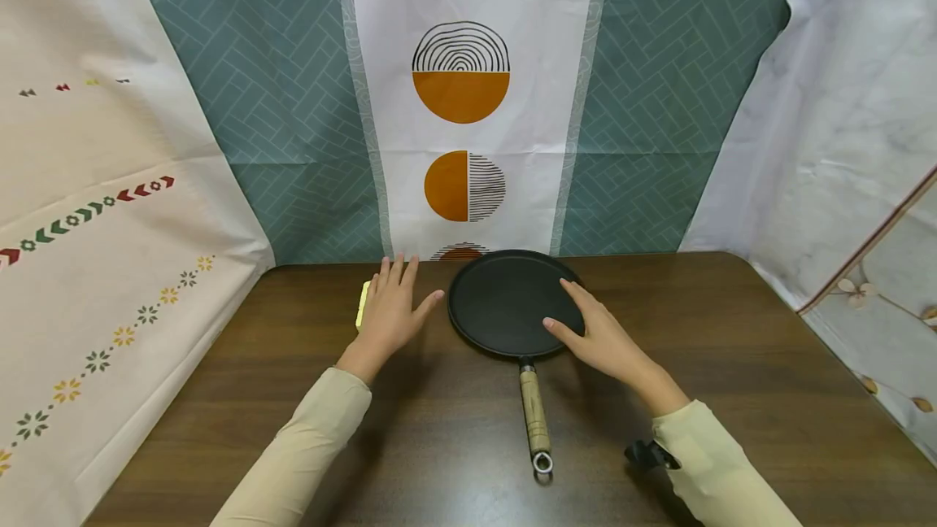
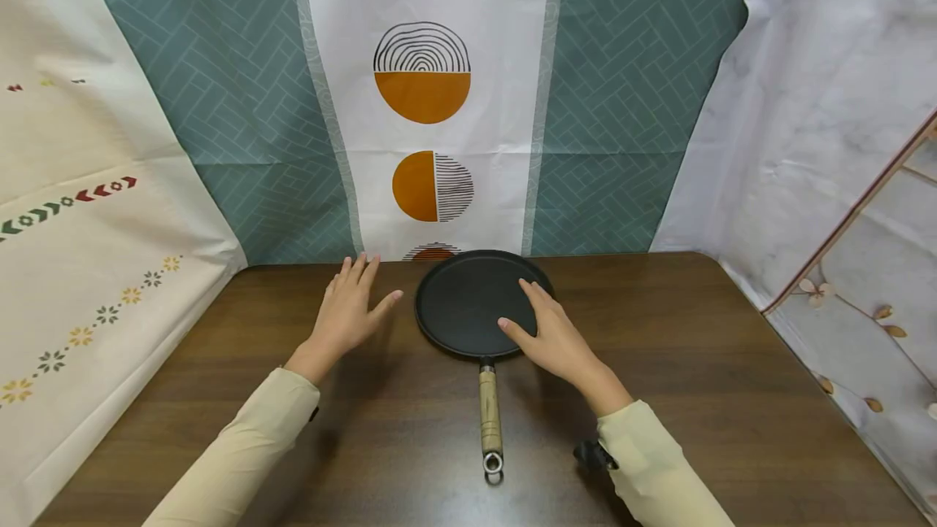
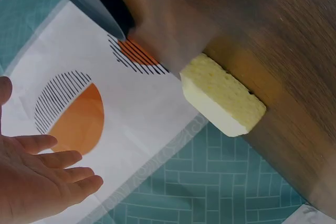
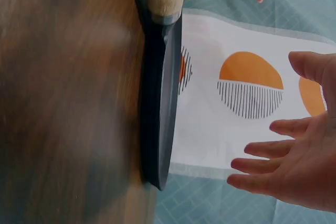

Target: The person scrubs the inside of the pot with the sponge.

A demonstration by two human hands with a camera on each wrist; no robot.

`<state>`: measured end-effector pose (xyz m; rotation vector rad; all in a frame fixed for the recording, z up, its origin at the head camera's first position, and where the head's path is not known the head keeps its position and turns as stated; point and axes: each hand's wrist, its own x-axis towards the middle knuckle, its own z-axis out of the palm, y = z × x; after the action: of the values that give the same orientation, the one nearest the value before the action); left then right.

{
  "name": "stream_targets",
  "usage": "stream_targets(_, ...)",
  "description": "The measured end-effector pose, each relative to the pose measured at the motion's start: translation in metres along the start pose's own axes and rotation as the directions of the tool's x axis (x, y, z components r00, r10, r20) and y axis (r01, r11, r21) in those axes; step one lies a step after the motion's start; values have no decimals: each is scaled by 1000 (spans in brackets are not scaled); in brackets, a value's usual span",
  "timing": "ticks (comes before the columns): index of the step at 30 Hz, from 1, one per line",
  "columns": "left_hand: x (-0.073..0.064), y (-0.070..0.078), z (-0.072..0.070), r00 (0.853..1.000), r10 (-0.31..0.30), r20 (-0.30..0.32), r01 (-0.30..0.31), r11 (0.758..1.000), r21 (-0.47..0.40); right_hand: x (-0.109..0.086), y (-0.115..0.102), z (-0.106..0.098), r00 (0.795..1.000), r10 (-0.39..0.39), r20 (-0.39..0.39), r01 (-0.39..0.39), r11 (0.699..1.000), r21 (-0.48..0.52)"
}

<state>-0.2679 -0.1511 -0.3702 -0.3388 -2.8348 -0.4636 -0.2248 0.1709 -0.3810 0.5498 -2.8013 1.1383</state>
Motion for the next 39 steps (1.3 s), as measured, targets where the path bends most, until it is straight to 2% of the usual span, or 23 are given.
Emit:
stream_targets(10, 3, -15, -2, 999, -15, -38, 15, 1000, 18, -6, -6, 2, 998, 21, 53, -26, 994, 106)
stream_targets(15, 6, -27, -1, 999, -30, -41, 30, 999, 20, -8, -7, 3, 992, 38, 123, -68, 966, 248)
stream_targets(20, 10, -41, 1, 998, -54, -24, 54, 998, 15, -10, -6, 4, 981, 55, 186, -114, 939, 325)
stream_targets(27, 17, -61, 7, 996, -90, 18, 89, 996, 25, -16, -4, 10, 957, 106, 270, -216, 881, 420)
stream_targets(31, 20, -70, 11, 990, -125, 59, 126, 992, -6, -20, -3, 13, 943, 111, 313, -256, 843, 473)
stream_targets(35, 23, -76, 13, 982, -155, 106, 159, 986, -39, -23, -1, 17, 931, 115, 347, -295, 799, 525)
stream_targets(39, 25, -79, 16, 977, -161, 139, 168, 985, -44, -25, 1, 21, 919, 120, 375, -329, 757, 564)
